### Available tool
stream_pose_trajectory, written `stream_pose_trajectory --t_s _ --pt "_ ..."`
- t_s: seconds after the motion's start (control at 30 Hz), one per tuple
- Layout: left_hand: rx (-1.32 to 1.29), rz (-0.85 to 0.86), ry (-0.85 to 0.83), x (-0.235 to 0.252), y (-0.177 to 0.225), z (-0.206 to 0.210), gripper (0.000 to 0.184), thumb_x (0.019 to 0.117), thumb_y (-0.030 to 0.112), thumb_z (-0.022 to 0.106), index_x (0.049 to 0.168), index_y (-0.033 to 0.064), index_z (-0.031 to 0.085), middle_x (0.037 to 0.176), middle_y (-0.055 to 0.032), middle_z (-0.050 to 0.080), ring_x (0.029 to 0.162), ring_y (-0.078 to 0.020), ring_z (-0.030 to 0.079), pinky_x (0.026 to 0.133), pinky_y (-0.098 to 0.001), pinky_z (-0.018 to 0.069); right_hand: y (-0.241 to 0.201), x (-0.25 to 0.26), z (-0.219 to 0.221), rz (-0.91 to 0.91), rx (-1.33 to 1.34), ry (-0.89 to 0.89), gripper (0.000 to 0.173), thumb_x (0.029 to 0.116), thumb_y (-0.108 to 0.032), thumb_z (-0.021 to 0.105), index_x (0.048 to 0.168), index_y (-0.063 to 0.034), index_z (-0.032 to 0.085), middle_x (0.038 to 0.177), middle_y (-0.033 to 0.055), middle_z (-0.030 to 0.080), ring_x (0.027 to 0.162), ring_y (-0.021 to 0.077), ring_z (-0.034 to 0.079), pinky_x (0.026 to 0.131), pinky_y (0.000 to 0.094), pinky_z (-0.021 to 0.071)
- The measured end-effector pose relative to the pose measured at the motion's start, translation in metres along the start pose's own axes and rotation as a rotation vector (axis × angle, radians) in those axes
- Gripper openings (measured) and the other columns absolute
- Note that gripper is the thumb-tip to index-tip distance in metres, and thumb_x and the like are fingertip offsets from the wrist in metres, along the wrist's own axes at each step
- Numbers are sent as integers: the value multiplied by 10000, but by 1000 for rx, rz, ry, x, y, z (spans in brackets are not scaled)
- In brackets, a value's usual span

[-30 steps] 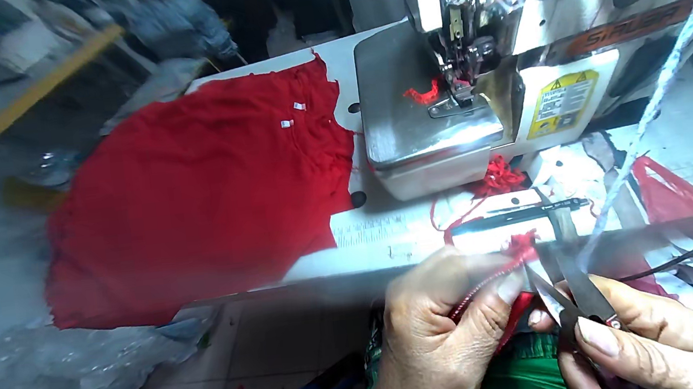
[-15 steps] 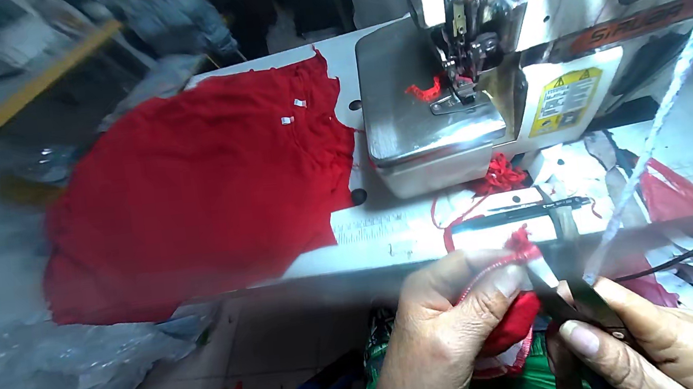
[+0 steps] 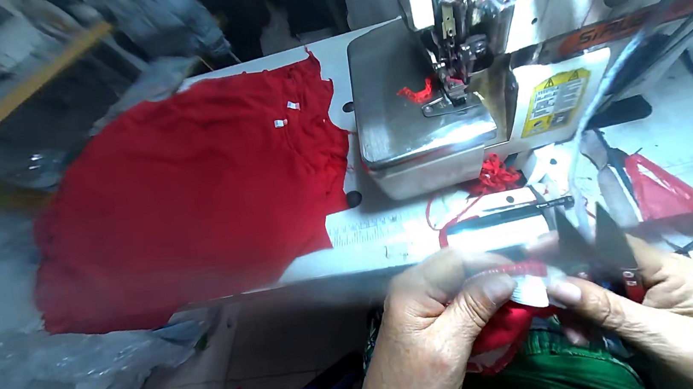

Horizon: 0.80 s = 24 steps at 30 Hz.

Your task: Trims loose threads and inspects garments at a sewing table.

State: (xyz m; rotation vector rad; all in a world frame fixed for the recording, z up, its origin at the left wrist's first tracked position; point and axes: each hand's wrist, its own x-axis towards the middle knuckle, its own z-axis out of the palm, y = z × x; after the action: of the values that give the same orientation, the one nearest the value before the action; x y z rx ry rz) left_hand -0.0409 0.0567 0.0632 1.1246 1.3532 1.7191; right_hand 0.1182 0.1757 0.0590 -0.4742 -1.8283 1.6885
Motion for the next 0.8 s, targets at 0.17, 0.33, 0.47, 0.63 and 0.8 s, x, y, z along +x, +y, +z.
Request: stream_pose_trajectory --t_s 0.17,0.33,0.47,0.63,0.8 --pt "-17 -20 116 -1 -4 -6 148 992 185 638 950 101 753 889 59 715 826 24 669 757 -164 568 -9 1 -3 -124 -136 86 122 986 -163 666 1099 -190 628 975 -173 693 823 -101 630 715 96 544" --pt "-395 5 25 7 4 -3 171 999 219 609 1000 158 768 966 98 721 938 46 649 851 -146 526 -4 12 4 -164 -90 109 143 950 -84 690 1078 -88 627 982 -125 693 867 -96 623 767 117 541" --pt "-550 18 -107 21 3 3 192 1006 178 607 999 151 797 1251 23 702 1207 -58 606 1038 -238 475 -9 21 25 -26 75 126 231 904 -9 683 1114 -20 587 1011 -79 701 902 -59 656 807 167 563" --pt "-579 38 -164 30 11 7 227 1029 164 562 1081 141 783 1124 14 760 1099 -40 675 993 -233 513 -17 31 31 124 367 124 328 917 32 653 1168 -112 499 869 -169 670 724 -52 638 654 160 548" --pt "-402 -4 -44 29 17 12 208 1033 106 550 1031 118 758 1019 38 755 961 -9 690 877 -210 559 -24 27 30 130 303 150 306 924 30 637 1172 -80 497 908 -144 662 756 -52 639 680 159 548"
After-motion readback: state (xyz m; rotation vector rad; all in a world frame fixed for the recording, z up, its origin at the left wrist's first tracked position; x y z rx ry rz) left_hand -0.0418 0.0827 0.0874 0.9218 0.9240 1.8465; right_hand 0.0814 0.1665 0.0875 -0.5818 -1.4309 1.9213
